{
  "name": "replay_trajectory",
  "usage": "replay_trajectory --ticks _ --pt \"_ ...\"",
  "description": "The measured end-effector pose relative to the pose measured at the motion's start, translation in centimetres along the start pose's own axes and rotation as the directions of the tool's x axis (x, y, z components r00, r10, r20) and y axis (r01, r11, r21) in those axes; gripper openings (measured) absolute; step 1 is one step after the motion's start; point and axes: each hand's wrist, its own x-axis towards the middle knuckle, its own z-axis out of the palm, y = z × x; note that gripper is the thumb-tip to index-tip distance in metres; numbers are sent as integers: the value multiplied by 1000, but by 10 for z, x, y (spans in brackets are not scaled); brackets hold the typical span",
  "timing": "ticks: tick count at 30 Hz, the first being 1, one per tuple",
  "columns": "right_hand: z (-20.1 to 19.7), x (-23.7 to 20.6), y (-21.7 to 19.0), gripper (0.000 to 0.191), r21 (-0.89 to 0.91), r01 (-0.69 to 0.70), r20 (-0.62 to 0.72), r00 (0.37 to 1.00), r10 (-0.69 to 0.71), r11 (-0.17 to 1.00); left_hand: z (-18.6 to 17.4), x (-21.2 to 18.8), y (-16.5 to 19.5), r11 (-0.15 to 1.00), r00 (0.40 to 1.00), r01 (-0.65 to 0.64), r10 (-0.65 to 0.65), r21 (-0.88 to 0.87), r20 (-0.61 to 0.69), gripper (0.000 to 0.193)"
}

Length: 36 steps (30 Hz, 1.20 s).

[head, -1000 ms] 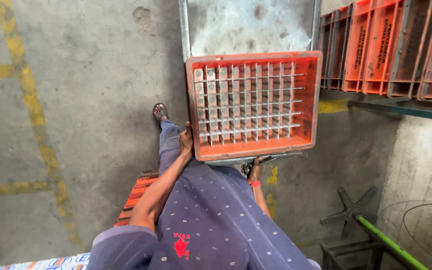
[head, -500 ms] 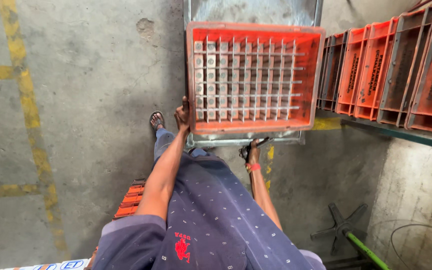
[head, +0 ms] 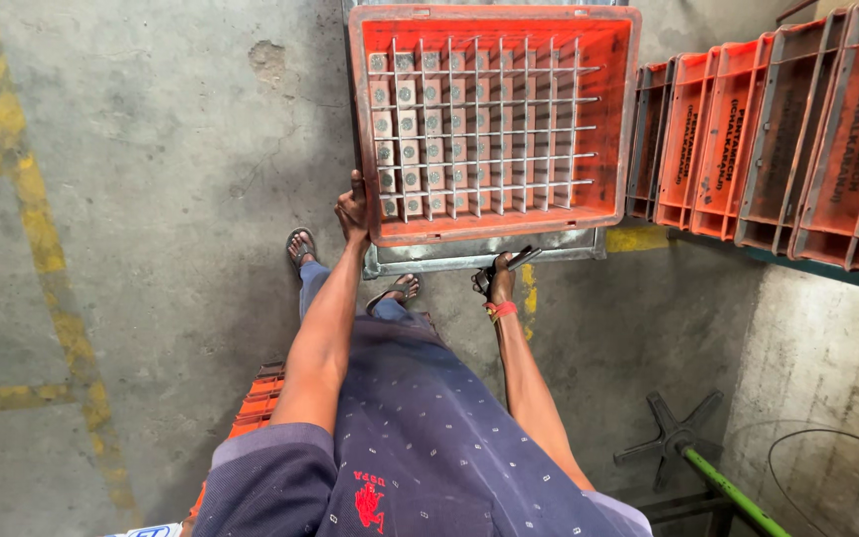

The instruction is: The person sits in front of stacked crates of cylindrical metal parts, picks parts one at a time from a grid crate, and presses each part into a handheld cylindrical holder with a rod. The person also lifts and repositions a full crate of parts and moves parts between crates.

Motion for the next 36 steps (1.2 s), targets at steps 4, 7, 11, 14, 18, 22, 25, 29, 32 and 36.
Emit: replay_trajectory --ticks 4,7,11,14,18,22,25,29,32,36 --pt "-3 5 3 57 -138 123 -70 989 -134 983 1 4 8 999 999 31 -32 18 38 89" --pt "-12 5 5 65 -428 218 -228 913 -338 877 -5 9 8 990 970 22 13 -142 241 85" --pt "-17 -5 1 72 -178 271 -369 873 -319 946 -58 18 -19 838 882 295 -54 -459 469 56" --pt "7 -1 -5 81 -120 389 -393 827 -403 914 -132 33 -64 996 1000 -10 12 86 -18 53" --pt "67 12 -15 87 -333 215 -422 837 -349 918 -262 60 -129 852 851 524 -524 -5 -26 49" --pt "98 12 -21 80 -193 264 -490 809 -326 945 -358 101 -144 760 807 549 -590 349 14 21" --pt "106 4 -18 80 -84 197 -558 803 -210 977 -377 150 -124 896 889 387 -425 217 171 21" --pt "104 -13 -3 70 -177 139 -630 744 -221 974 -351 220 -82 937 912 335 -349 102 215 16" --pt "104 -18 6 64 -220 145 -683 684 -258 965 -307 264 -43 980 954 195 -196 28 225 23" --pt "99 -13 17 60 -311 206 -696 615 -370 928 -233 281 11 978 915 203 -204 41 348 22"
